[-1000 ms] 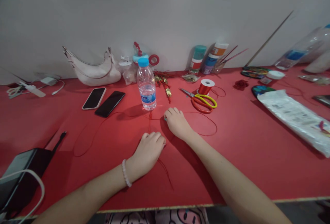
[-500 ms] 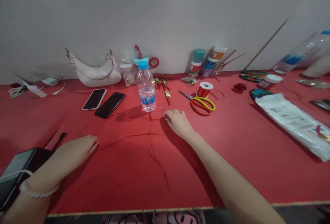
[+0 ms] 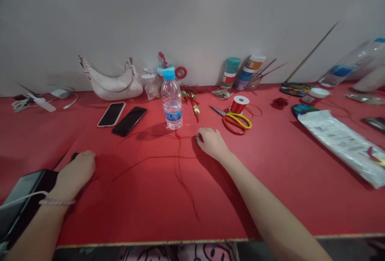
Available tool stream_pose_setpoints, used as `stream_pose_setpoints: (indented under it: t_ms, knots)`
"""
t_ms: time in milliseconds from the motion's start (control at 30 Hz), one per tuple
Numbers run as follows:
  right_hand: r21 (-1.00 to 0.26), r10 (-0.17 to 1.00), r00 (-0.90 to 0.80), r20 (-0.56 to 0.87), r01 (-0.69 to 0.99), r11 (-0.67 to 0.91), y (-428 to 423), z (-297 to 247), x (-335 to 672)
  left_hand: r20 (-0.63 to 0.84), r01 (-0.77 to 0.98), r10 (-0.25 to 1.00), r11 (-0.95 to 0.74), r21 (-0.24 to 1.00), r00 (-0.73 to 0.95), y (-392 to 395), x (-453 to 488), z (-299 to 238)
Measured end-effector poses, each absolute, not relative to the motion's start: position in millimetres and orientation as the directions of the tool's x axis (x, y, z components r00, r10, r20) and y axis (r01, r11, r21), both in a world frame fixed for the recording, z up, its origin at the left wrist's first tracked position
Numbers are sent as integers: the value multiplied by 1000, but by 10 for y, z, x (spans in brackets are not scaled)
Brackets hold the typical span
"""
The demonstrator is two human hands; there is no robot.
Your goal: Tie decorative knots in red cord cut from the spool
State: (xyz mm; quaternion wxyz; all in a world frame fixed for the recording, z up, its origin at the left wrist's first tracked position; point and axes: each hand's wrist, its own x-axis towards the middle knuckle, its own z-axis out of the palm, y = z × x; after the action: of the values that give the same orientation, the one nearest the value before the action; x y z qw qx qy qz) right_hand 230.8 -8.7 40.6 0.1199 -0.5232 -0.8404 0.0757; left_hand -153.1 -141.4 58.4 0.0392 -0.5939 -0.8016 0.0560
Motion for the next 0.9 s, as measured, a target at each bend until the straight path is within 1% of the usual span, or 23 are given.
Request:
stream_pose_setpoints:
  t_ms: [33,67,100,167,200,267,300,367,400,467,533,600,733,800,900]
  knots:
    - [-271,903,-411,125,862,429,-82,401,2315,13,934,951,307,-182,-310,-1401,-1489,623]
    - [-302,909,-397,124,858,416,-78,395,2320,45,923,945,327,-202,-325,-1385,-1432,676]
    - [-337,914,-386,123,850,404,-75,388,2325,87,923,940,341,-178,-331,-1368,-1364,740]
    - [-386,915,-380,138,830,403,-73,381,2329,190,934,922,353,-49,-338,-1338,-1203,883]
    - [-387,907,-389,164,820,422,-76,384,2330,236,942,914,334,24,-330,-1329,-1115,953]
    - [-343,869,-430,244,800,492,-93,409,2324,307,961,914,229,153,-266,-1323,-926,1065]
    - [-316,843,-457,282,786,532,-109,431,2317,304,969,929,159,189,-212,-1324,-828,1100]
    - [-278,795,-517,318,750,599,-162,492,2294,218,978,976,-22,209,-25,-1323,-627,1115]
    - [-270,776,-550,309,732,626,-199,527,2276,140,976,987,-103,193,77,-1318,-528,1095]
    - [-255,744,-621,247,699,668,-297,595,2222,-20,962,971,-232,141,237,-1294,-347,1020]
    - [-227,716,-679,164,680,697,-420,648,2144,-115,938,933,-328,115,340,-1262,-206,928]
    - [-172,704,-702,106,684,708,-555,679,2044,-181,927,909,-363,98,375,-1237,-120,856]
    - [-35,710,-702,60,709,704,-784,680,1844,-245,935,904,-353,35,351,-1239,-97,817]
    - [2,715,-697,44,716,698,-841,662,1779,-253,931,901,-365,-1,353,-1261,-122,830]
    - [19,727,-687,-2,727,687,-849,631,1738,-276,931,898,-364,-27,343,-1297,-146,853]
